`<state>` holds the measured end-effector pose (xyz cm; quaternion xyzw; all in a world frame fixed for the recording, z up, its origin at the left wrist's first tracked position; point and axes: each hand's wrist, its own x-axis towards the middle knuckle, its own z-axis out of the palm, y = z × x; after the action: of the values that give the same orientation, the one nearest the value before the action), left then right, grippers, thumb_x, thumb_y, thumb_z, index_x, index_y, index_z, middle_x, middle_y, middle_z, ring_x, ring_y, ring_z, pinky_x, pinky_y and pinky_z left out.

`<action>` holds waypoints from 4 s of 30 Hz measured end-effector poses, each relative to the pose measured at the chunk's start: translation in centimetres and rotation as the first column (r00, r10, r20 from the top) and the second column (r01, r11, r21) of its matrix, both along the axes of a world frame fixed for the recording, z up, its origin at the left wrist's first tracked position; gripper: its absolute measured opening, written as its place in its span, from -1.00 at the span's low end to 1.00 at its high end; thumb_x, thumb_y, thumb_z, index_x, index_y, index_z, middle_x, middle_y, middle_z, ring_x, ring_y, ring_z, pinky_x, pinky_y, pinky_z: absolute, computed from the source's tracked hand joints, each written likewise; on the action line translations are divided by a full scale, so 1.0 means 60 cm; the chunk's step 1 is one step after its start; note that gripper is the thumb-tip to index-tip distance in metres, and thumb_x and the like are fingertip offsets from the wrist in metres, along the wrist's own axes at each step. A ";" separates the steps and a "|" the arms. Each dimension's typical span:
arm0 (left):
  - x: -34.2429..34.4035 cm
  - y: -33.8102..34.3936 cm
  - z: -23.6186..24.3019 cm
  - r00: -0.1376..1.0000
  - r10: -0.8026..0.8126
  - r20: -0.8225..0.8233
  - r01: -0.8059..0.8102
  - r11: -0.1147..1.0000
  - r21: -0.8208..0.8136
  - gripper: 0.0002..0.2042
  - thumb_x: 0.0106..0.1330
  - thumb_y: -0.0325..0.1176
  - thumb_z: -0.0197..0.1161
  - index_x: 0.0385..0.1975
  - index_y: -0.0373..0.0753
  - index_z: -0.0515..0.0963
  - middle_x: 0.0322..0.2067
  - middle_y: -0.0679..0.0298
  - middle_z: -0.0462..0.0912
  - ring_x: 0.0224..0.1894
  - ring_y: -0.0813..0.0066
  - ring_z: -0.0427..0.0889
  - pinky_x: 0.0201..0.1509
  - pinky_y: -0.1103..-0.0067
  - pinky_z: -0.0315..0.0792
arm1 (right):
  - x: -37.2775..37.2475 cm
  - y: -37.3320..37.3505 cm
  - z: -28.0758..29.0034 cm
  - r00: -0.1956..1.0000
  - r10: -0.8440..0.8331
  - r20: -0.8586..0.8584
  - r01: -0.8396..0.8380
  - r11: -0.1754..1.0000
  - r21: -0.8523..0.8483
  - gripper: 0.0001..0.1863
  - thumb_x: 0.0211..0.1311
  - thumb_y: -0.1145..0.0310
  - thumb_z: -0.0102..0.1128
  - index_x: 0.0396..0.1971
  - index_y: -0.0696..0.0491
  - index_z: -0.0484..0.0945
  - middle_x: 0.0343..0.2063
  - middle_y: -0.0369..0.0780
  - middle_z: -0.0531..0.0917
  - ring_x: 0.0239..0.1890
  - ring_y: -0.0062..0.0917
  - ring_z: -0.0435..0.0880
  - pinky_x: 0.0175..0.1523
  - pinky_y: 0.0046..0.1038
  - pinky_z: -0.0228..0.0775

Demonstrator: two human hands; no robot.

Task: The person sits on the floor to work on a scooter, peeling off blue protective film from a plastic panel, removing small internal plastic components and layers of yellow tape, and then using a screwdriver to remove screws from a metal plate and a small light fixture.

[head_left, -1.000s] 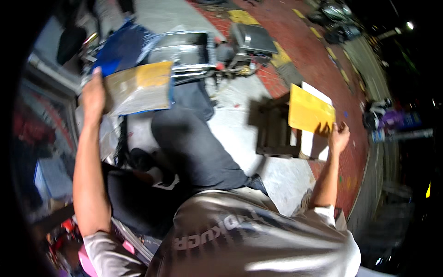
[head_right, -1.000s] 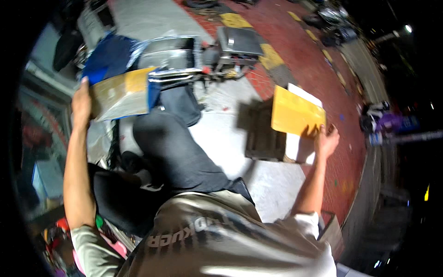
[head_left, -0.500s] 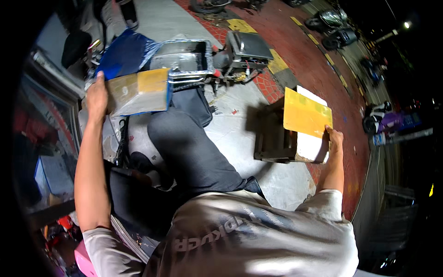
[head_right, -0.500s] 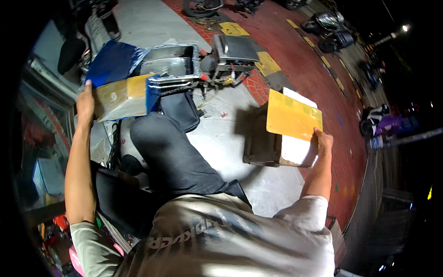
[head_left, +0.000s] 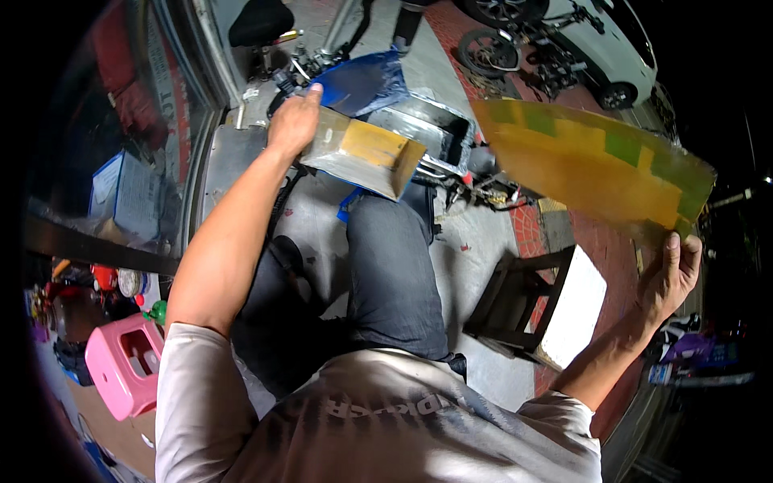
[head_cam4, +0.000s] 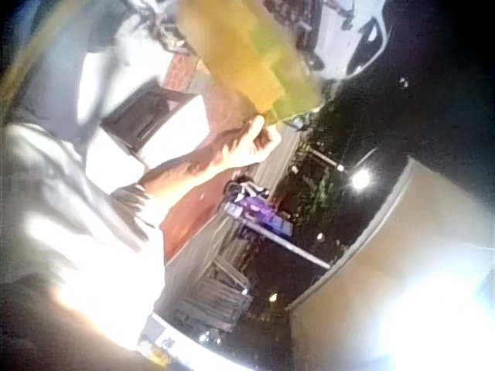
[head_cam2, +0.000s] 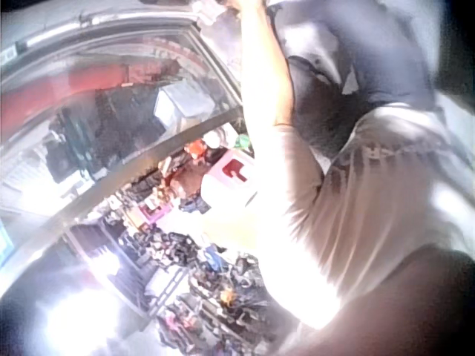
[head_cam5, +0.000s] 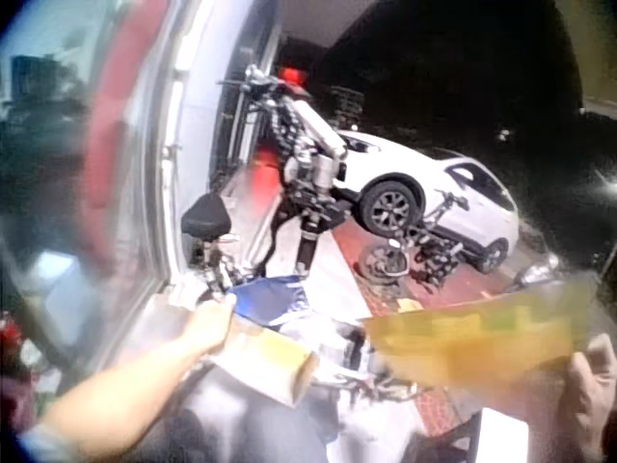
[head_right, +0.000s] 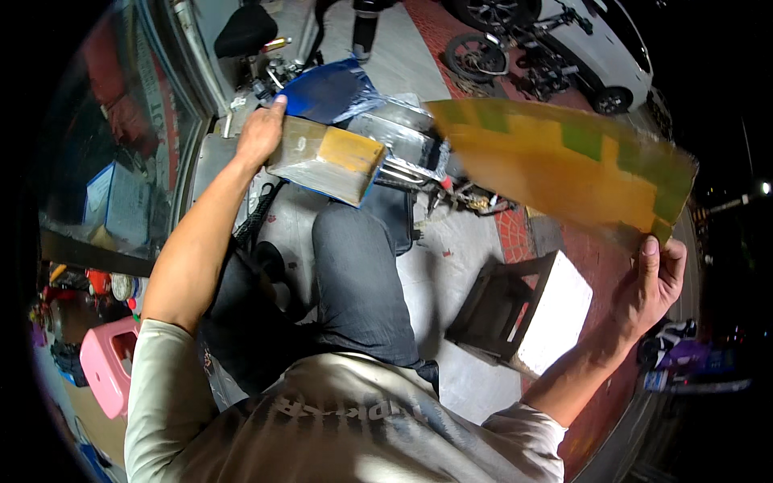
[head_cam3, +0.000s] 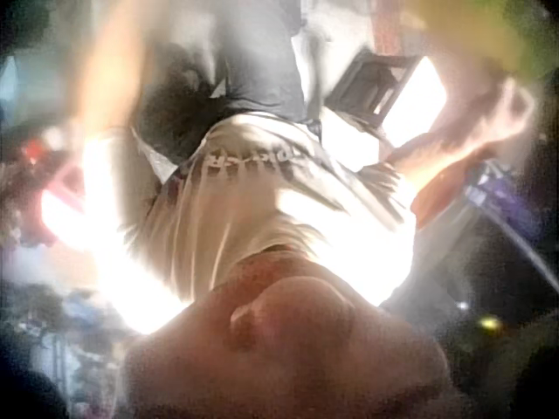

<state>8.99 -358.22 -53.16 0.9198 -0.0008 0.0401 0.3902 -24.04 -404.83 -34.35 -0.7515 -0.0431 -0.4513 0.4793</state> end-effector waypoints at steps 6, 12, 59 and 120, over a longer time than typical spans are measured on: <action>0.009 0.004 0.002 0.997 -0.024 -0.068 0.019 0.997 -0.072 -0.24 0.52 0.26 -0.15 -0.17 -0.46 0.68 0.01 -0.32 0.64 0.19 -0.25 0.56 0.32 0.16 0.37 | 0.144 0.211 -0.018 0.971 0.211 0.111 -0.204 0.977 -0.065 -0.90 0.31 0.62 0.35 -0.24 0.17 0.61 -0.23 -0.24 0.70 -0.18 -0.66 0.58 0.04 -0.56 0.42; 0.004 0.024 0.008 0.991 -0.068 -0.115 0.052 0.989 -0.142 -0.23 0.51 0.27 -0.09 -0.14 -0.51 0.66 0.00 -0.34 0.63 0.20 -0.20 0.58 0.30 0.19 0.39 | 0.169 0.284 0.006 0.935 0.196 0.296 -0.166 0.978 -0.124 -0.91 0.33 0.62 0.35 -0.24 0.20 0.60 -0.23 -0.19 0.72 -0.23 -0.66 0.61 0.02 -0.56 0.48; 0.025 0.029 0.017 0.952 -0.298 -0.070 0.270 0.924 -0.270 -0.36 0.40 0.29 0.19 -0.05 -0.29 0.72 -0.20 0.03 0.77 -0.09 0.23 0.73 0.04 0.31 0.53 | 0.403 0.477 -0.251 0.520 -0.047 -0.853 -0.626 0.658 -0.418 -0.43 0.25 -0.19 0.37 -0.22 0.11 0.77 -0.42 -0.10 0.78 -0.31 -0.30 0.78 -0.14 -0.28 0.55; -0.151 -0.112 -0.107 0.983 0.176 0.057 -0.089 0.722 -0.686 -0.56 0.30 0.03 0.40 -0.37 -0.33 0.64 -0.47 0.09 0.72 -0.38 0.22 0.71 -0.23 0.37 0.55 | 0.437 0.401 -0.265 0.536 0.207 -0.818 -0.639 0.733 -0.233 -0.54 0.52 0.06 0.19 -0.46 0.16 0.57 -0.66 -0.43 0.39 -0.53 -0.74 0.26 -0.46 -0.49 0.16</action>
<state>-0.09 -364.92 -59.58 0.7068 0.0567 0.1197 0.6949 2.20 -380.75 -50.28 -0.9284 -0.1486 0.0633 0.3347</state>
